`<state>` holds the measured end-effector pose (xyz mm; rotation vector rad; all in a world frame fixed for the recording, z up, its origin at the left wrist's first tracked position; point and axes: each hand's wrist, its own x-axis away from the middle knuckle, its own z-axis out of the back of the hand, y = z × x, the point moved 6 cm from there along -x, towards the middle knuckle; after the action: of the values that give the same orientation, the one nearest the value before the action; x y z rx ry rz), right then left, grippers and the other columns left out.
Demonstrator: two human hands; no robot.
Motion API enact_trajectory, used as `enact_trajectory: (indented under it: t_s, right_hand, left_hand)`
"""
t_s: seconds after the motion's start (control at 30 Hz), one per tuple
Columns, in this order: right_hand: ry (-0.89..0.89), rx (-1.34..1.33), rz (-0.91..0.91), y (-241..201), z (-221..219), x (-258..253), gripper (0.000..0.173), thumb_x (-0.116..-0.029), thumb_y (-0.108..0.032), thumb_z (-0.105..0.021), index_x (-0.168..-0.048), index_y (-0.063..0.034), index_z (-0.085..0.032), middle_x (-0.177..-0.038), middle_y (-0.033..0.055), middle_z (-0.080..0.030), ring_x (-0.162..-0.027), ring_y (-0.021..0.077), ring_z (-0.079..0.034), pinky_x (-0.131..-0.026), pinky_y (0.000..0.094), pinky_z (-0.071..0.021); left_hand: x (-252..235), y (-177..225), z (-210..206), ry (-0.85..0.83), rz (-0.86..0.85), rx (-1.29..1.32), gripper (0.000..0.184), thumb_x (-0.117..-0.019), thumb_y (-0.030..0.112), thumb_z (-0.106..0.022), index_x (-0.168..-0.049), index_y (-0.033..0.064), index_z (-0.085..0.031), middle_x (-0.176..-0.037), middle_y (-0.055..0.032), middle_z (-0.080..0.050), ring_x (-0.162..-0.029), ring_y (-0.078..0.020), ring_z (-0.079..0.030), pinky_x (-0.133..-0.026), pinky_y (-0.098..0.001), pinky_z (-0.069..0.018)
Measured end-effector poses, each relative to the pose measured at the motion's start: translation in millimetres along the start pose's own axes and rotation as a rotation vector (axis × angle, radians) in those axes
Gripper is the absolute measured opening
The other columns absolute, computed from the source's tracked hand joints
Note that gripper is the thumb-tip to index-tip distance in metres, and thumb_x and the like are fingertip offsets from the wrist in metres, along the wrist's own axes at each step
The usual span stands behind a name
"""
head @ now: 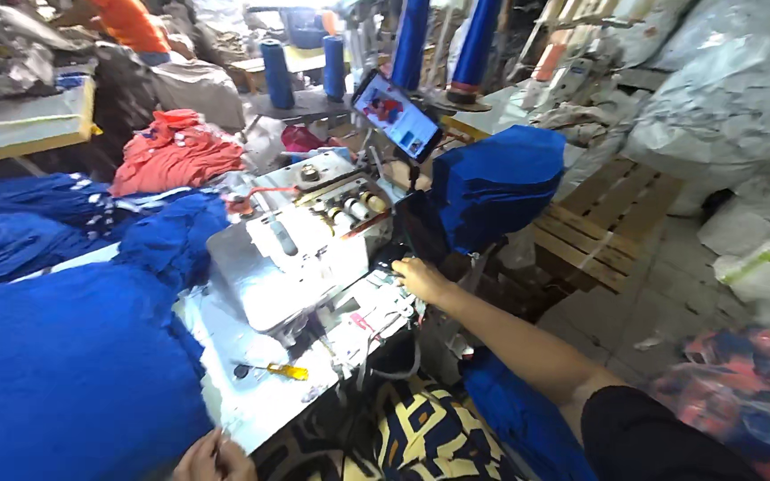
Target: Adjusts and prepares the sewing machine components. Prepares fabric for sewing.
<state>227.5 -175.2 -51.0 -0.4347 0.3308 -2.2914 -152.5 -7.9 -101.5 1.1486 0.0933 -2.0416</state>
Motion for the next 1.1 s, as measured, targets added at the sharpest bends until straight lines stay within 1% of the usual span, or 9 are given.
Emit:
enact_trajectory:
  t_s: [0.2,0.33,0.43,0.53,0.67,0.77,0.87,0.97,1.1]
  right_hand:
    - [0.117,0.027,-0.009,-0.9,3.4,18.4,0.031,-0.1014,-0.018,-0.063,-0.112,0.01,-0.067,-0.118,0.031,-0.065,-0.115,0.0472,-0.062,-0.098,0.0621,-0.0469]
    - [0.58,-0.422,0.118,-0.7,16.7,52.8,0.023,-0.0965,-0.011,-0.068,-0.092,0.0108,-0.073,-0.088,0.0208,-0.069,-0.076,0.0269,-0.066,-0.076,0.0424,-0.0552]
    - [0.503,-1.185,0.046,-16.7,9.0,64.6,0.047,-0.1131,-0.023,-0.03,-0.094,-0.0003,-0.067,-0.061,-0.0046,-0.061,-0.046,0.001,-0.052,-0.048,0.0188,-0.0491]
    - [0.225,-1.478,0.126,-40.6,-1.5,62.9,0.089,-0.1057,-0.053,0.007,-0.096,-0.0033,-0.066,-0.08,0.0032,-0.073,-0.072,0.0122,-0.07,-0.074,0.0309,-0.0598]
    - [0.154,-1.423,0.205,-70.7,-1.4,64.6,0.097,-0.0992,-0.058,0.018,-0.09,-0.0058,-0.064,-0.071,0.0025,-0.072,-0.054,0.0096,-0.065,-0.052,0.0249,-0.0566]
    - [0.231,-1.525,0.204,-73.5,4.1,58.6,0.09,-0.1026,-0.057,0.011,-0.093,-0.0064,-0.063,-0.07,0.002,-0.071,-0.054,0.0106,-0.066,-0.055,0.0258,-0.0582]
    - [0.358,-1.607,0.302,-72.4,9.6,51.3,0.058,-0.1128,-0.038,-0.021,-0.094,-0.0088,-0.067,-0.076,0.0027,-0.074,-0.066,0.0126,-0.072,-0.07,0.0284,-0.0626]
    - [0.441,-1.45,0.487,-78.6,14.1,48.6,0.016,-0.1048,-0.011,-0.05,-0.106,-0.0136,-0.066,-0.096,-0.0023,-0.075,-0.087,0.0113,-0.074,-0.087,0.0309,-0.0617]
    - [0.621,-1.156,0.585,-91.0,15.2,47.6,0.018,-0.0944,0.001,-0.065,-0.11,-0.0086,-0.065,-0.099,-0.0041,-0.074,-0.091,0.0078,-0.073,-0.086,0.0282,-0.062]
  left_hand:
    - [-12.2,-1.2,10.7,-0.111,0.104,0.203,0.03,-0.0958,0.012,-0.056,-0.11,-0.0109,-0.069,-0.107,-0.0316,-0.068,-0.101,-0.047,-0.066,-0.09,-0.0591,-0.0495]
    - [-44.3,17.4,35.0,-0.103,0.132,0.435,0.034,-0.0965,0.008,-0.059,-0.118,-0.019,-0.06,-0.113,-0.0347,-0.063,-0.1,-0.0331,-0.066,-0.091,-0.0373,-0.0552]
    - [-82.1,57.1,39.3,-0.101,0.069,0.677,0.032,-0.0962,0.005,-0.06,-0.118,-0.0185,-0.058,-0.115,-0.0272,-0.062,-0.097,-0.0187,-0.068,-0.086,-0.0305,-0.0587]
    - [-121.3,97.3,24.0,-0.209,0.184,0.987,0.036,-0.0974,0.001,-0.056,-0.13,-0.0135,-0.05,-0.122,-0.0189,-0.06,-0.093,-0.0133,-0.07,-0.082,-0.0325,-0.0618]
    - [-166.1,129.6,-15.2,-0.313,0.475,1.225,0.04,-0.1,-0.002,-0.047,-0.139,-0.0079,-0.042,-0.129,-0.0186,-0.054,-0.093,-0.0169,-0.07,-0.08,-0.0336,-0.0621]
    - [-180.9,131.8,-45.1,-0.276,0.583,1.13,0.042,-0.0987,-0.002,-0.048,-0.14,-0.0059,-0.045,-0.139,-0.0232,-0.051,-0.108,-0.0236,-0.066,-0.086,-0.0374,-0.0586]
    - [-181.8,128.8,-71.5,-0.256,0.562,0.989,0.043,-0.0971,-0.001,-0.053,-0.14,-0.0049,-0.049,-0.14,-0.0255,-0.05,-0.116,-0.0287,-0.062,-0.092,-0.0399,-0.0567]
    - [-176.1,132.8,-75.4,-0.294,0.401,0.786,0.041,-0.0967,-0.002,-0.057,-0.137,-0.011,-0.051,-0.135,-0.0318,-0.056,-0.118,-0.0358,-0.063,-0.099,-0.0417,-0.053]
    - [-170.5,142.8,-65.6,-0.186,0.247,0.639,0.036,-0.0951,0.0,-0.058,-0.129,-0.0122,-0.057,-0.118,-0.0282,-0.066,-0.106,-0.0341,-0.067,-0.093,-0.0419,-0.054]
